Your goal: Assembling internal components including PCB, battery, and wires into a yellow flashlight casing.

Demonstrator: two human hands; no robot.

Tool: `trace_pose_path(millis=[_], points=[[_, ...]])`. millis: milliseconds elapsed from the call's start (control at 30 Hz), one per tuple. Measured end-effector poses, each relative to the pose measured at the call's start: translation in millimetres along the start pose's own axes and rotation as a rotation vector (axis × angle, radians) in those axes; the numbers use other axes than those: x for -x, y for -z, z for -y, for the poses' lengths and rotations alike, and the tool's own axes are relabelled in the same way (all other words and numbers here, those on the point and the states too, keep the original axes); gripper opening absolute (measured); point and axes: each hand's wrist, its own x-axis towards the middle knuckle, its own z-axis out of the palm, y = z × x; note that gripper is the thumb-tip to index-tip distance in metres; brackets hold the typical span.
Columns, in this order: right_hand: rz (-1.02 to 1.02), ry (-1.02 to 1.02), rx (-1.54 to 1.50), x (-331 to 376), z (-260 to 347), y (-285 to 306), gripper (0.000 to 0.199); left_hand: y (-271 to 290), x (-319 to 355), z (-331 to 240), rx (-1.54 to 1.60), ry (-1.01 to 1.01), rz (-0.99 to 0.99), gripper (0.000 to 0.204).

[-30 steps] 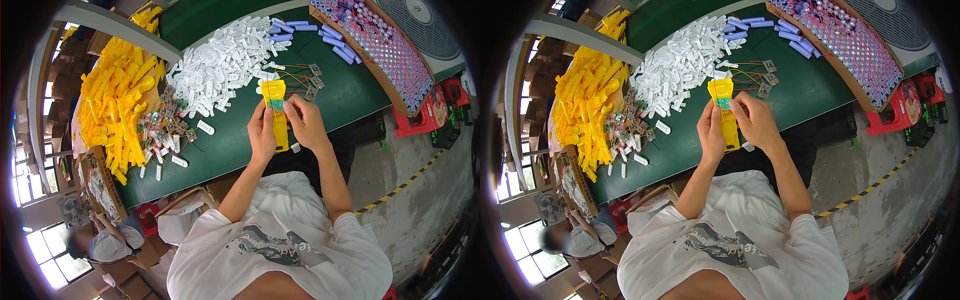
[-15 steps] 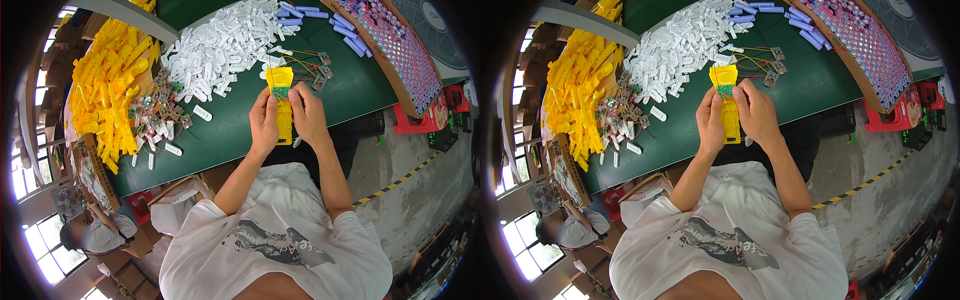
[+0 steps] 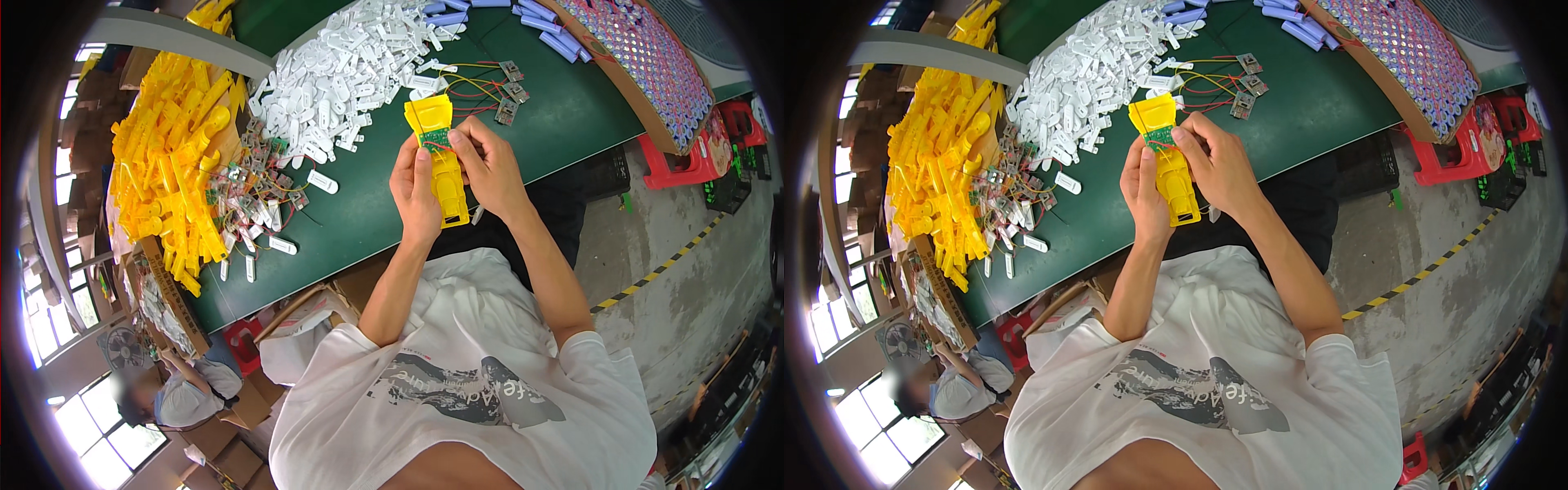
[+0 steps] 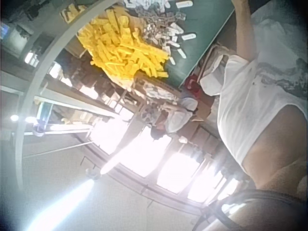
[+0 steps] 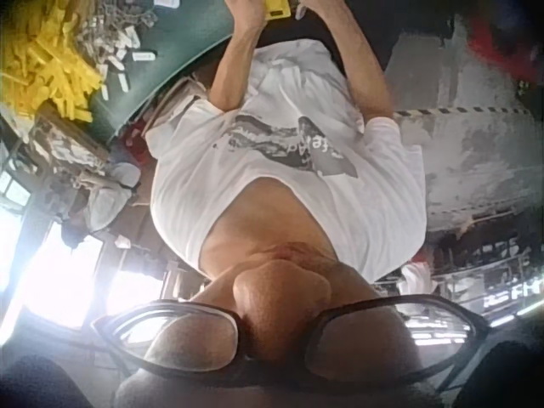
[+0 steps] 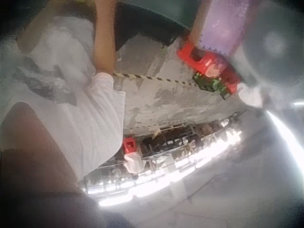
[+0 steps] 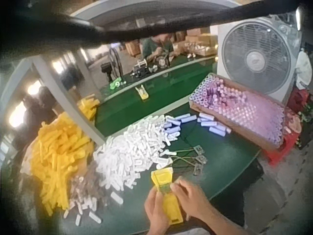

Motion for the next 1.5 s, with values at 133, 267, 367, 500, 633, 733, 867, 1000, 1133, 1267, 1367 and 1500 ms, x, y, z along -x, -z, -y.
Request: trace_pose_path(millis=[133,267,367,500,633,733,867,1000,1133,1267,1367,1500], points=[[0.080,0.000,-0.104,-6,-8,7,0.023,-2,1,3,-0.009,0.022,-0.024,0.034],[-0.073,0.151,-0.107,0,8,15,0.019,-13,4,-3,-0.039,0.018,-0.073,0.034],[-0.086,0.454,0.309,0,15,18,0.013,-12,2,-1,-0.045,-0.024,-0.078,0.035],[-0.069,0.562,0.418,-10,17,23,0.015,-15,3,-7,-0.050,-0.015,-0.072,0.036],[0.029,0.563,0.499,-14,28,23,0.016,-12,1,-4,-0.054,-0.054,-0.085,0.037],[0.062,0.558,0.514,-15,28,23,0.015,-10,1,-2,-0.049,-0.060,-0.086,0.037],[-0.100,0.777,0.682,-18,33,18,0.015,-11,0,0,-0.043,-0.083,-0.074,0.037],[-0.063,0.871,0.672,-28,44,15,0.014,-17,-1,0,-0.069,-0.089,-0.071,0.036],[-0.074,0.804,0.601,-49,42,23,0.015,-6,0,-1,0.002,0.024,0.006,0.032],[-0.152,0.253,0.376,-34,40,38,0.026,3,0,-2,0.164,0.052,-0.130,0.042],[0.097,0.112,0.362,-1,30,54,0.029,10,-5,0,0.307,0.070,-0.169,0.043],[0.473,-0.025,0.210,26,15,49,0.029,12,-9,-7,0.442,0.091,-0.117,0.039]])
